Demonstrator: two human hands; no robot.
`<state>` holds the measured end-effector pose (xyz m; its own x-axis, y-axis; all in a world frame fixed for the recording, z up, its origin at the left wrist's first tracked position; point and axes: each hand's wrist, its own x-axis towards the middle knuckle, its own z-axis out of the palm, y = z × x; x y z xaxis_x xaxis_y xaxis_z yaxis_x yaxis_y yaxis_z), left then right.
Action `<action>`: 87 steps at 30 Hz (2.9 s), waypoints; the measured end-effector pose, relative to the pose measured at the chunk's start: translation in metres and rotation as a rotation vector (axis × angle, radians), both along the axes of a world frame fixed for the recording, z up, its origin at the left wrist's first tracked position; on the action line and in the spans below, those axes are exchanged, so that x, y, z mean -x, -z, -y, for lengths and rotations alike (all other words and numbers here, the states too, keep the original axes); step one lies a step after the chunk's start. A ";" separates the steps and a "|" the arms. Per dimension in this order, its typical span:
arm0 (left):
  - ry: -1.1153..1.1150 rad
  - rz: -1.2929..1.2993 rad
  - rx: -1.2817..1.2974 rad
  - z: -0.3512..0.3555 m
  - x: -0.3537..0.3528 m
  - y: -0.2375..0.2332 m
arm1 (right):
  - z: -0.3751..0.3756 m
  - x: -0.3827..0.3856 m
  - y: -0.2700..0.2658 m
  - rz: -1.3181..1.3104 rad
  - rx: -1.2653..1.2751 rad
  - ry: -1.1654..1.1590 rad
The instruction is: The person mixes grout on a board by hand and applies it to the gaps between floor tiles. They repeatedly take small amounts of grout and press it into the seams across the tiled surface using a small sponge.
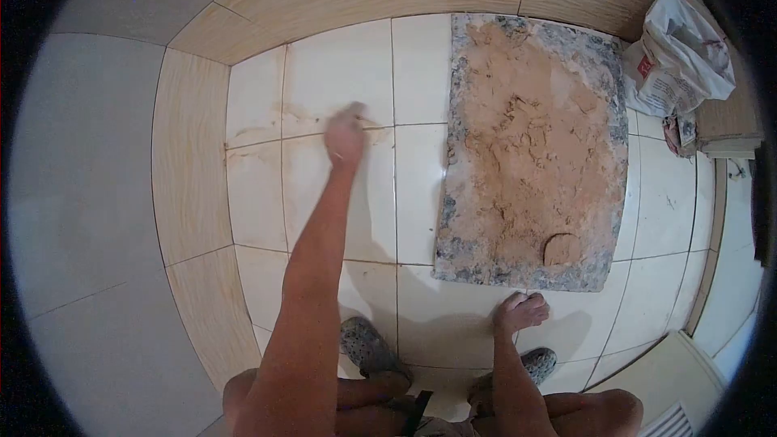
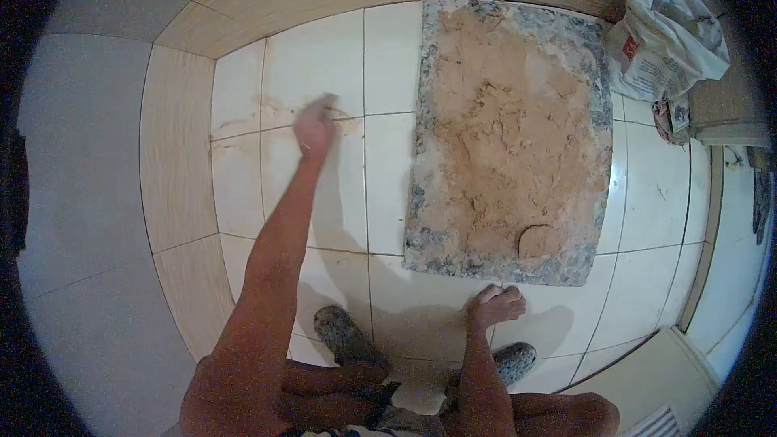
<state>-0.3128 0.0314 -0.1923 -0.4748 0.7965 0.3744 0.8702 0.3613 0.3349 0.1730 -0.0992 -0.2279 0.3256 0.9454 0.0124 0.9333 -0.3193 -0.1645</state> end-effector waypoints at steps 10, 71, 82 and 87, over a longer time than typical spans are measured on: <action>-0.394 0.322 0.172 0.020 0.003 -0.029 | -0.001 0.002 -0.005 -0.001 -0.013 -0.016; 0.487 0.133 0.603 -0.063 -0.015 -0.073 | 0.001 -0.003 0.002 -0.012 0.063 0.037; 0.699 0.023 0.174 -0.013 0.032 -0.008 | -0.003 0.004 -0.009 -0.049 -0.018 0.000; 0.754 0.059 0.315 -0.064 0.031 -0.053 | -0.001 0.001 -0.005 -0.017 0.002 0.004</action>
